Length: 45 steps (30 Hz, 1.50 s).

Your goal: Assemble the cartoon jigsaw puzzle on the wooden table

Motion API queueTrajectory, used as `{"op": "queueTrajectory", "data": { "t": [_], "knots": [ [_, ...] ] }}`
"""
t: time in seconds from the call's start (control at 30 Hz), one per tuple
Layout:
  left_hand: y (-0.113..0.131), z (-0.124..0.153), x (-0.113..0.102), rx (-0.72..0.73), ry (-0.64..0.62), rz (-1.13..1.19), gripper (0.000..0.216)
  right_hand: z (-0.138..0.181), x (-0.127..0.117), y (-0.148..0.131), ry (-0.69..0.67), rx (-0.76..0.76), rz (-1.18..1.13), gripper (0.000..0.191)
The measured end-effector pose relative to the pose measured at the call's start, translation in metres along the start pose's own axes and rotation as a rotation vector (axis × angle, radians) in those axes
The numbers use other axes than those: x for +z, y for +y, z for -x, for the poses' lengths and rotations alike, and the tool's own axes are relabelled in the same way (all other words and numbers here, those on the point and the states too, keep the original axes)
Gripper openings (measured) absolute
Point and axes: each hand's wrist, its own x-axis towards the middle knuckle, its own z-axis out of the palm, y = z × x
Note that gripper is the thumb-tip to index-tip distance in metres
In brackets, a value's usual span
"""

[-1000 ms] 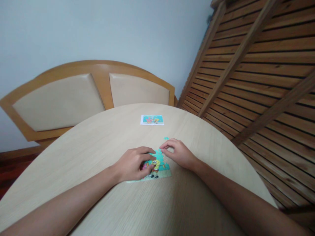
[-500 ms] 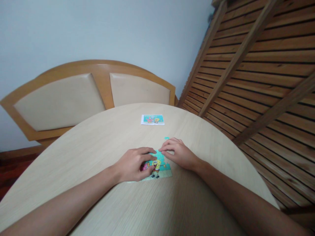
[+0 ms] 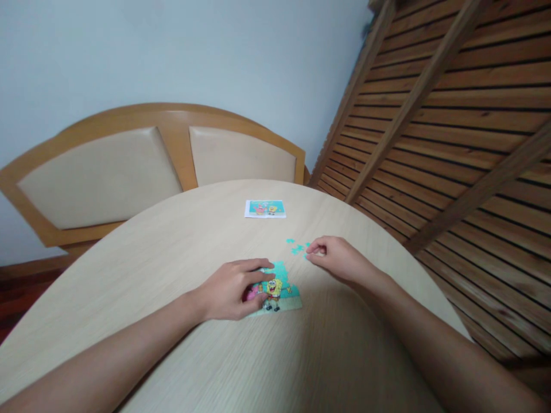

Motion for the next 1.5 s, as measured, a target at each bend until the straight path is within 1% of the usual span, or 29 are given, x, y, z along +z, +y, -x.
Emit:
{"op": "queueTrajectory", "data": {
  "t": [0.13,0.4,0.6,0.7,0.83,0.97,1.13,1.3,1.4,1.43,1.5],
  "knots": [
    [-0.002,0.001,0.001,0.017,-0.008,0.02,0.042,0.0,0.004,0.0,0.01,-0.04,0.037,0.015],
    [-0.002,0.001,0.0,0.017,-0.053,0.004,0.046,0.002,0.006,-0.006,-0.067,-0.147,-0.028,0.018],
    [-0.004,0.001,0.001,0.024,-0.048,0.009,0.048,0.004,0.006,-0.01,-0.043,-0.028,0.038,0.022],
    [-0.004,0.002,0.001,0.024,-0.051,0.005,0.048,0.004,0.008,-0.012,-0.065,-0.071,0.013,0.015],
    [-0.004,0.002,0.001,0.02,-0.038,0.008,0.047,0.004,0.012,-0.012,-0.084,-0.138,-0.051,0.016],
    [-0.004,0.002,0.001,0.023,-0.058,-0.019,0.048,0.003,0.018,-0.008,-0.065,-0.135,-0.05,0.019],
    [-0.004,0.002,0.001,0.028,-0.057,-0.031,0.047,0.002,0.021,-0.008,-0.068,-0.127,-0.051,0.014],
    [-0.005,0.002,0.002,0.029,-0.054,-0.031,0.048,0.005,0.015,-0.019,-0.066,-0.06,0.005,0.014],
    [-0.005,0.002,0.001,0.025,-0.056,-0.029,0.048,0.006,0.01,-0.022,-0.059,-0.057,0.034,0.022],
    [-0.005,0.002,0.001,0.026,-0.057,-0.029,0.048,0.007,0.009,-0.022,-0.06,-0.06,0.029,0.022],
    [-0.005,0.002,0.001,0.028,-0.059,-0.028,0.048,0.006,0.009,-0.02,-0.063,-0.08,0.008,0.015]
  ]
}}
